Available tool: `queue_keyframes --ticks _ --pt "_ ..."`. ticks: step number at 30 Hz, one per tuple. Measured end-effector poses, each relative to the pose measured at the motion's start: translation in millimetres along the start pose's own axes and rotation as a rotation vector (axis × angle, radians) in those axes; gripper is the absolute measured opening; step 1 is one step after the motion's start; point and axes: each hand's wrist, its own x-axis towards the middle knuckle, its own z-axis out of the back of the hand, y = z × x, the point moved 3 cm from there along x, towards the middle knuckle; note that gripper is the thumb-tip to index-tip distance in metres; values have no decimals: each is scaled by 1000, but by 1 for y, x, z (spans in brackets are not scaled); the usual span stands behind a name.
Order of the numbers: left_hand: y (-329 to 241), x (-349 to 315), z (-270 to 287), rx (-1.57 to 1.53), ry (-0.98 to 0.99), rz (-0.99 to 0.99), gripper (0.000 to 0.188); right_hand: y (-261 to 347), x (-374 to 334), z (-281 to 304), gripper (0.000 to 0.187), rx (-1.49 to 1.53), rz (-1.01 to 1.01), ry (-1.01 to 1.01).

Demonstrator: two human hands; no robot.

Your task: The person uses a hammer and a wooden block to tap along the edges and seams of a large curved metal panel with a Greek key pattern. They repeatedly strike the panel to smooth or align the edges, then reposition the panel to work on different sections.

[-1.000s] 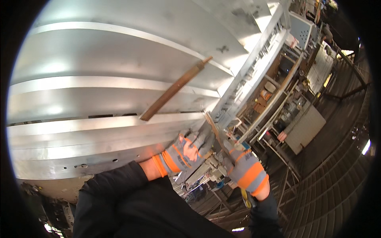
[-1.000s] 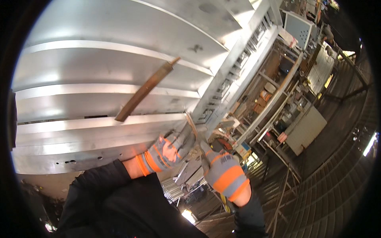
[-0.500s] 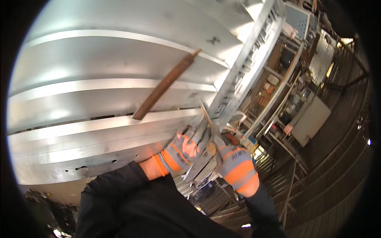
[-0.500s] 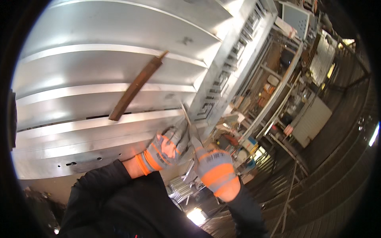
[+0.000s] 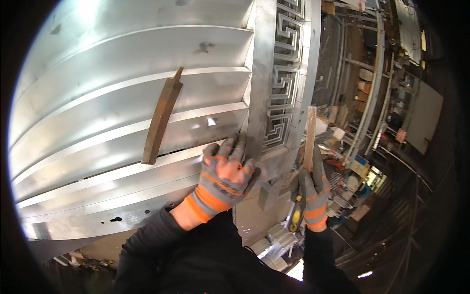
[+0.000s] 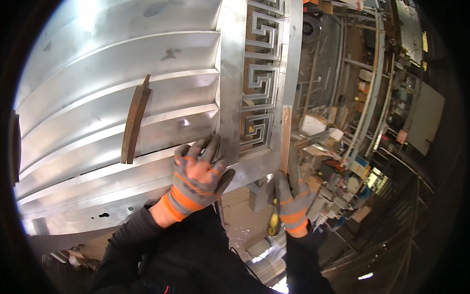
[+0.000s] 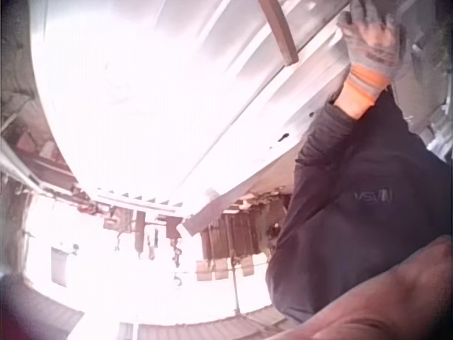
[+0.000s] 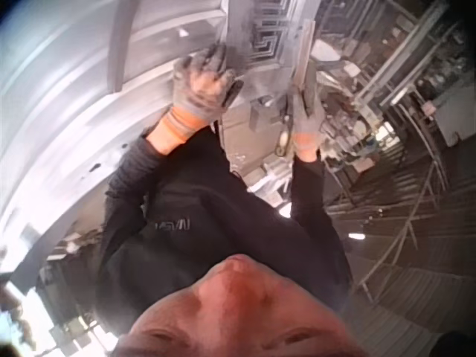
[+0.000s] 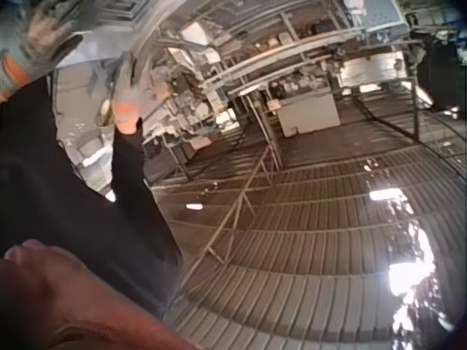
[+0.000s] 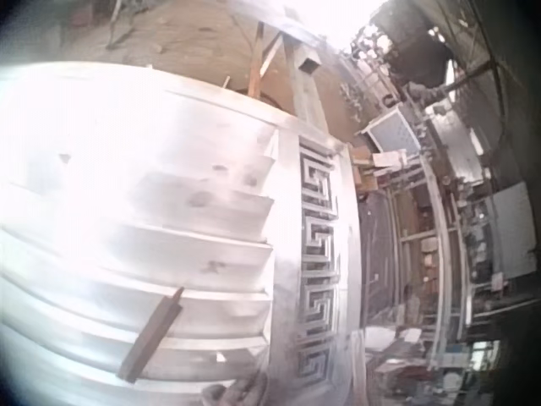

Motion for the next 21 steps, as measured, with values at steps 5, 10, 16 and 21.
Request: queue_keyframes --ticks 5,10,16,21 --pt "-21 -21 11 -297 -37 -218 39 -9 -11 -91 18 1122 -674 -134" --pt "-30 -15 -29 -259 53 -340 41 -17 -36 -152 17 735 -338 -296" --pt "-22 -8 -51 -266 -36 -550 40 -56 -77 -190 22 592 -322 -126" --pt "-21 -22 -52 -190 -3 -499 41 -63 -96 -208 30 565 -333 -86"
